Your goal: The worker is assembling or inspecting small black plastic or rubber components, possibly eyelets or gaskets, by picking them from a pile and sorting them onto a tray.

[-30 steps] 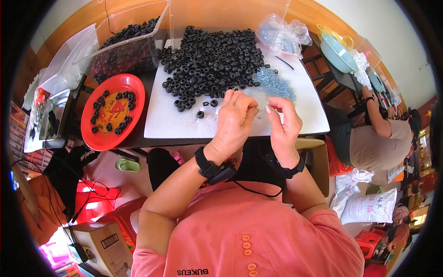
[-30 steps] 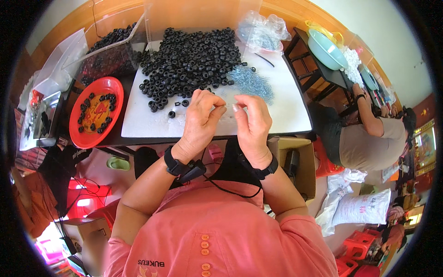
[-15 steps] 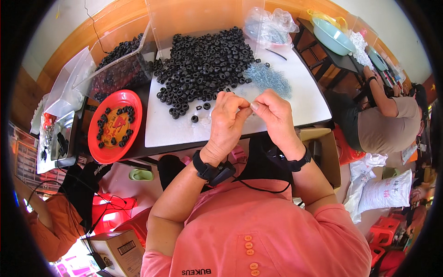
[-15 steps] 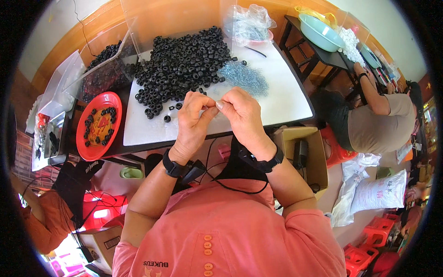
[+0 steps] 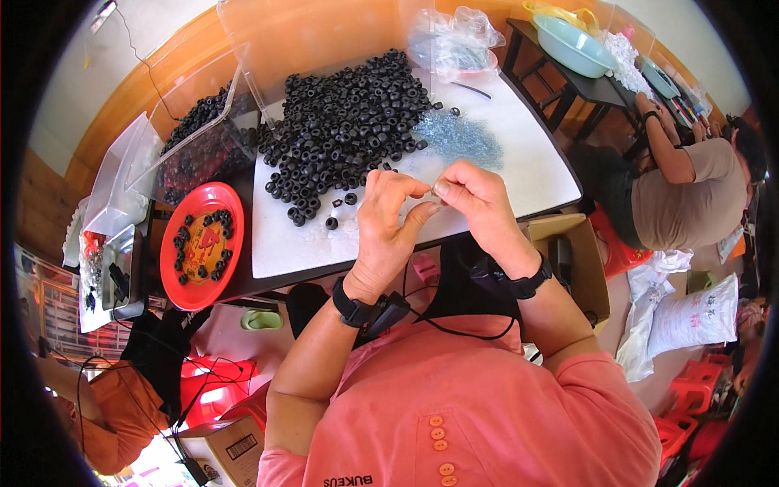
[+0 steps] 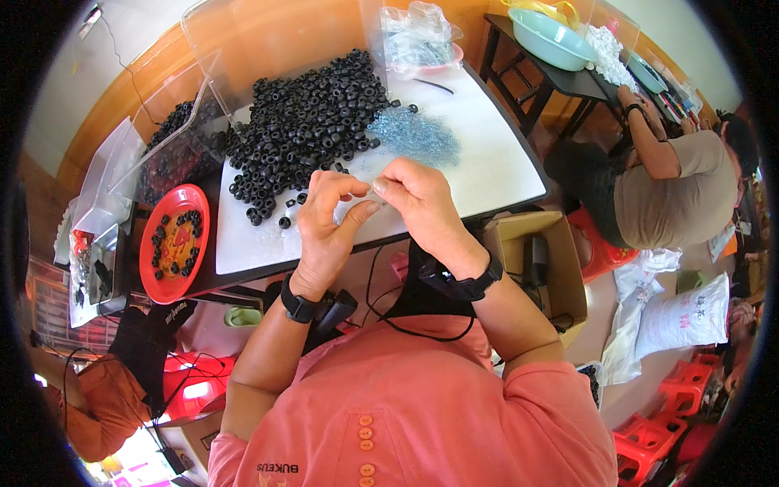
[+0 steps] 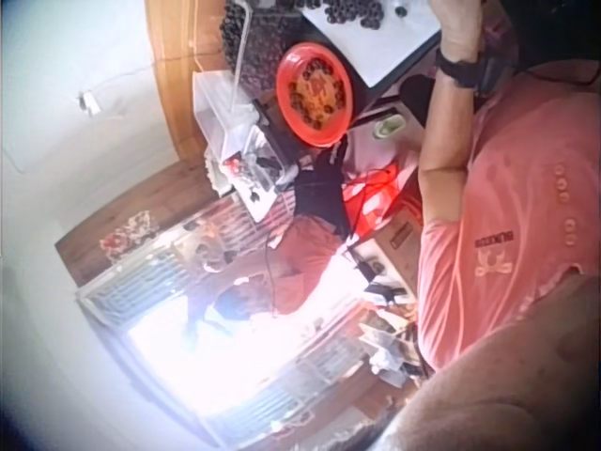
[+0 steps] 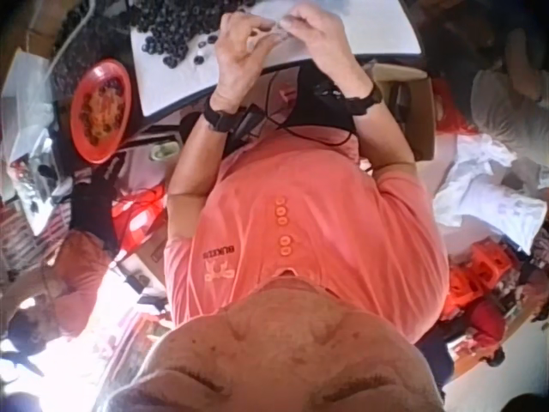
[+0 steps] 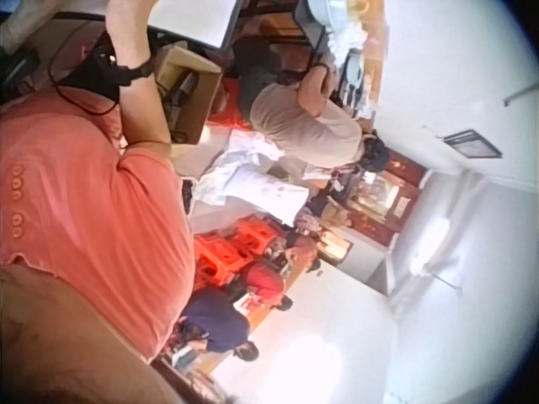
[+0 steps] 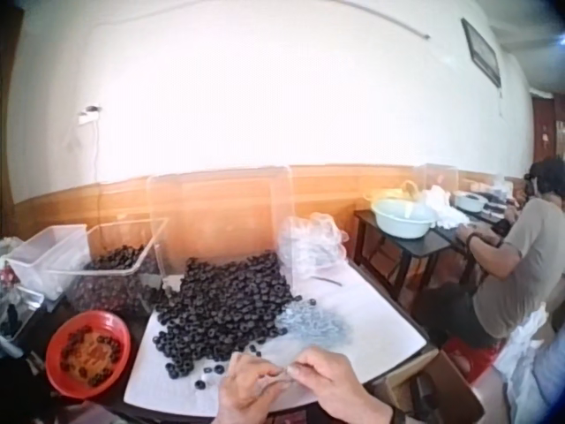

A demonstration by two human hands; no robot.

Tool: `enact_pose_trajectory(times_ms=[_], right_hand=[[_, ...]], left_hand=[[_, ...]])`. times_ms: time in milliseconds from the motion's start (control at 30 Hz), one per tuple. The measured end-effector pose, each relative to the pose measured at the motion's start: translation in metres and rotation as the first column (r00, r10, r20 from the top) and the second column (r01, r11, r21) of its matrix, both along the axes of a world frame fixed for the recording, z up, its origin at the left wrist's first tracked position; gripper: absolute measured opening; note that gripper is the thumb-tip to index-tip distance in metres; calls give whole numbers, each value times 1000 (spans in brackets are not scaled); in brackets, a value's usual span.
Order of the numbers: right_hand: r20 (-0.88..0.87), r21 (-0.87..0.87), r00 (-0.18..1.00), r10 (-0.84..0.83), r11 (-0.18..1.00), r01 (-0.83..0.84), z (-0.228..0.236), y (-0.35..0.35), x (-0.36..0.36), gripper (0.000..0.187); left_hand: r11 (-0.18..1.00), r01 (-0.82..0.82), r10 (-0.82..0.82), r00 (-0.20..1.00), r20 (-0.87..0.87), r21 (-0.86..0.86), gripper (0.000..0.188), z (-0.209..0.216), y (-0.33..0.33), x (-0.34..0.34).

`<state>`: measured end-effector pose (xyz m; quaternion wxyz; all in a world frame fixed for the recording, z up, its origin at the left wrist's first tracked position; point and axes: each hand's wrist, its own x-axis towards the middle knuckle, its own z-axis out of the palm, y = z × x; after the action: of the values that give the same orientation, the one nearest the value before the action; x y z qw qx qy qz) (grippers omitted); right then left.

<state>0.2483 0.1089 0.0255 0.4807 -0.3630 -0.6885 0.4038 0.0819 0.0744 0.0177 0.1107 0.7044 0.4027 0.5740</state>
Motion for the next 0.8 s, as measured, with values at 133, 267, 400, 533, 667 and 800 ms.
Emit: enact_pose_trajectory(times_ms=[133, 267, 400, 533, 667, 800], right_hand=[[59, 13, 998, 36, 999, -37, -4, -1, 0, 15], [65, -5, 994, 87, 996, -87, -1, -2, 1, 14], [91, -6, 989, 118, 993, -118, 5, -2, 5, 13], [27, 15, 999, 47, 999, -48, -1, -2, 8, 12], [-86, -30, 996, 20, 999, -23, -3, -5, 4, 10], [-51, 24, 998, 29, 999, -27, -3, -7, -2, 11]], left_hand=[[999, -15, 15, 1000, -9, 42, 16, -7, 3, -1], [1000, -19, 19, 1000, -19, 19, 15, -6, 2, -1], [1000, -11, 11, 1000, -27, -5, 14, -7, 2, -4], [1000, -18, 18, 1000, -16, -2, 14, -7, 1, -3], [999, -34, 34, 999, -31, 1, 14, -4, 1, -1], [999, -44, 45, 998, -46, 15, 14, -3, 1, 0]])
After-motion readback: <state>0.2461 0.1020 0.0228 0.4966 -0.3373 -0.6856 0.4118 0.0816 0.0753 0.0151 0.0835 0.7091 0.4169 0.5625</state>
